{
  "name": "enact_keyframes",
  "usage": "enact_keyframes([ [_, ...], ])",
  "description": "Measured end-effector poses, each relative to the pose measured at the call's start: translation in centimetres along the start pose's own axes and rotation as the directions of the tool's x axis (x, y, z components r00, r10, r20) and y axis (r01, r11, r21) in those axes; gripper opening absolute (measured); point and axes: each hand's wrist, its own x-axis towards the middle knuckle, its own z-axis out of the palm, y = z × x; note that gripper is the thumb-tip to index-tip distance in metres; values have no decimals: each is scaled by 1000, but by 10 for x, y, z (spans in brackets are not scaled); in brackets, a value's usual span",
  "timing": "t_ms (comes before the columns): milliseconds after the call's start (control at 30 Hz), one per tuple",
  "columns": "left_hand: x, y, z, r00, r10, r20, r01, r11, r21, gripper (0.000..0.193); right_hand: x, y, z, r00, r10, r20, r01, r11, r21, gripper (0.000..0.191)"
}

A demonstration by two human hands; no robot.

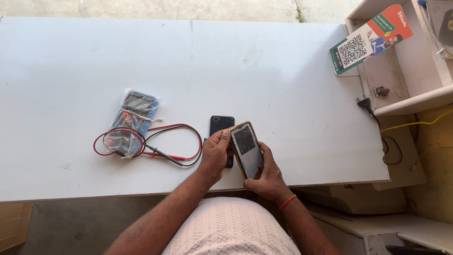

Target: The person disassembles and reassembles mobile phones on a white table. They remove back covers, disconnect ribbon cables, and use a screwdriver to remove screws from the internal frame. The person handles multiple phones and their components, including batteries and circuit boards.

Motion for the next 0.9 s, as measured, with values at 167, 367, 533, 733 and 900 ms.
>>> enact_keyframes([
  [167, 1, -4, 1, 997, -32, -76, 31, 999, -19, 38, -1, -2, 1, 1000, -16, -22, 16, 1000, -9, 116],
  [367, 0, -3, 0, 996, -79, -50, 75, 994, -77, 38, -3, 3, 2, 999, -40, -22, 40, 999, 7, 116],
  [533, -5, 0, 2, 992, -112, -51, 109, 993, -53, 40, -4, 0, 7, 995, -76, -68, 75, 997, -26, 119],
  [733, -8, 0, 8, 978, -194, -77, 203, 969, 139, 103, -13, -9, 17, 986, -129, -102, 106, 973, -206, 112],
  [900, -10, 8, 10, 981, -180, -72, 194, 932, 305, 144, -24, -7, 10, 901, -416, -124, 406, 909, -99, 81],
])
